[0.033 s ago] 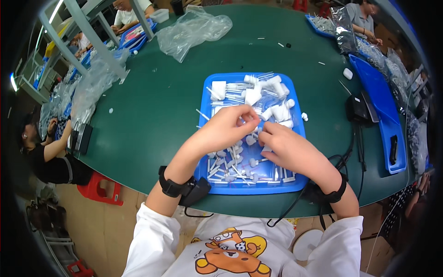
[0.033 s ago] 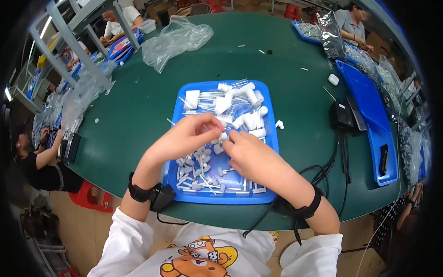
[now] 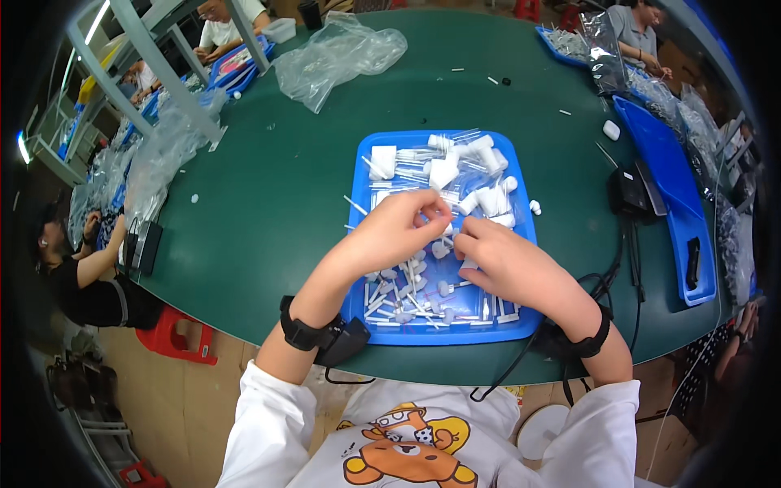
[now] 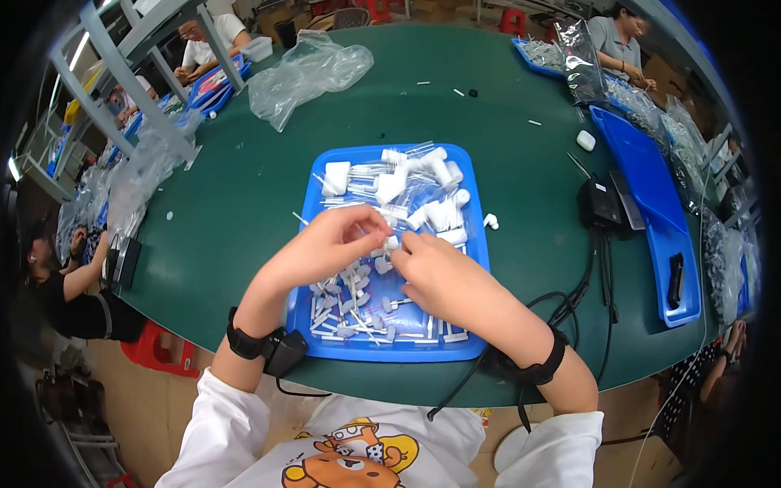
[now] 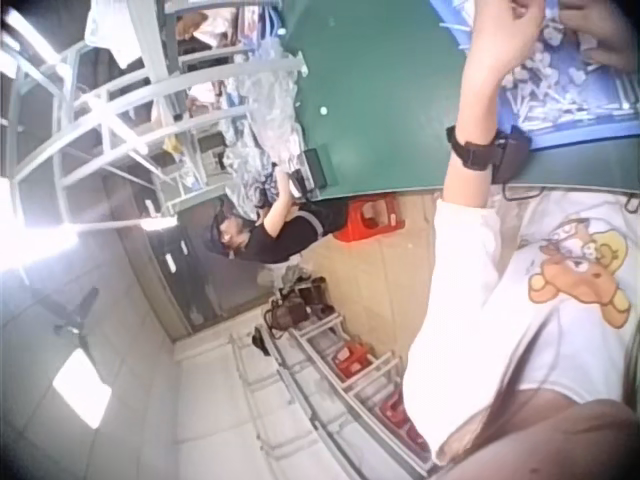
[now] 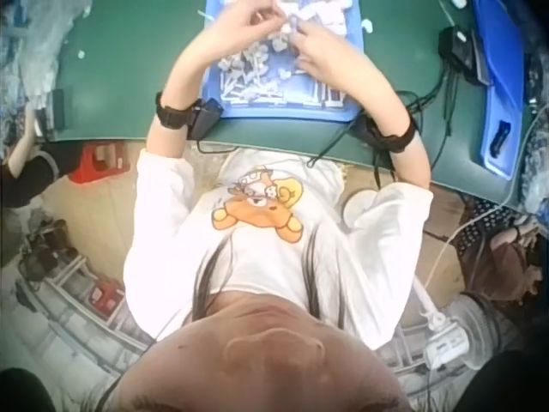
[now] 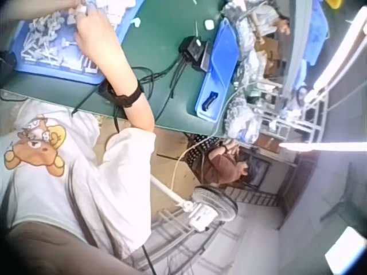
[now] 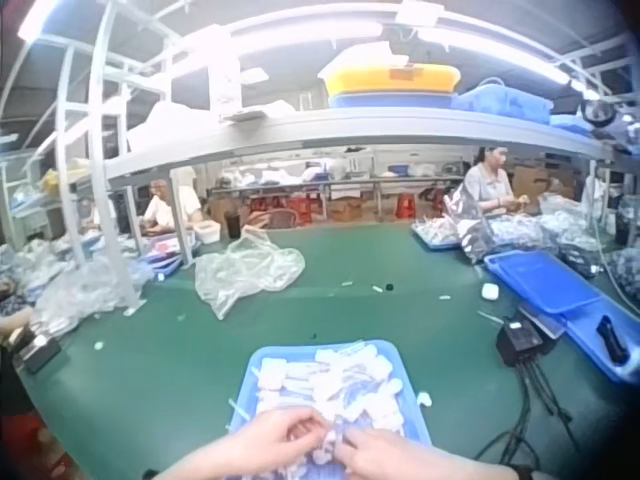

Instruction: Assembling small white plastic components for a sprayer or pump on a workbench.

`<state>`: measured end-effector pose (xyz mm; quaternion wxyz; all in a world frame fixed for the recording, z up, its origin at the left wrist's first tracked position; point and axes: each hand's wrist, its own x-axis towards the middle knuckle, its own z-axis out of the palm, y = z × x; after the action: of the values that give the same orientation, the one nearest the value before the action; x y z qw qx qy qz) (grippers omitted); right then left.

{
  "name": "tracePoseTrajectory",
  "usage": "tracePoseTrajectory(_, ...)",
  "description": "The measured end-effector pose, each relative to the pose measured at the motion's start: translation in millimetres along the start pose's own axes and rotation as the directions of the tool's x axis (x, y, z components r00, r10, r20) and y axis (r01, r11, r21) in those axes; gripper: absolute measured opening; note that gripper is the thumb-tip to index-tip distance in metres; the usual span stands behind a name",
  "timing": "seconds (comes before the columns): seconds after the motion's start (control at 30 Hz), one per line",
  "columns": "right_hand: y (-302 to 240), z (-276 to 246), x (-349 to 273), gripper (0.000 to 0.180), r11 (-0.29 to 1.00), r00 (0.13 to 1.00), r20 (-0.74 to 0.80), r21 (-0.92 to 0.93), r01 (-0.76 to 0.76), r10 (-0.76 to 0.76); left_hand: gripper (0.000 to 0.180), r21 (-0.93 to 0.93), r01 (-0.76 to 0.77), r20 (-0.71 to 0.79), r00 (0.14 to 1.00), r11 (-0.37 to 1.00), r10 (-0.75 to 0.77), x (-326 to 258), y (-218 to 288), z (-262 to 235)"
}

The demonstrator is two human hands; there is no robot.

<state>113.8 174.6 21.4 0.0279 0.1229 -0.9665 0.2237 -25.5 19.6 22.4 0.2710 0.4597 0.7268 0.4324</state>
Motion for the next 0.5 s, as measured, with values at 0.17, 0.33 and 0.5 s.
tracePoseTrajectory(0.17, 3, -11, -3, 0.020, 0.998, 0.999, 0.019, 0.051, -0.035, 0.034, 0.015, -0.045, -0.023, -0.065, 0.998, 0.999, 0.021, -5, -1, 7)
tracePoseTrajectory(0.33, 3, -26, -4, 0.017, 0.990, 0.994, 0.043, 0.098, -0.102, 0.098, 0.013, 0.044, -0.083, -0.129, 0.988, 0.996, 0.088, -7, -2, 10)
tracePoseTrajectory(0.5, 10, -37, -9, 0.021, 0.972, 0.984, -0.003, 0.159, -0.173, 0.176, 0.013, 0.100, -0.131, -0.123, 0.982, 0.986, 0.143, -8, -3, 12)
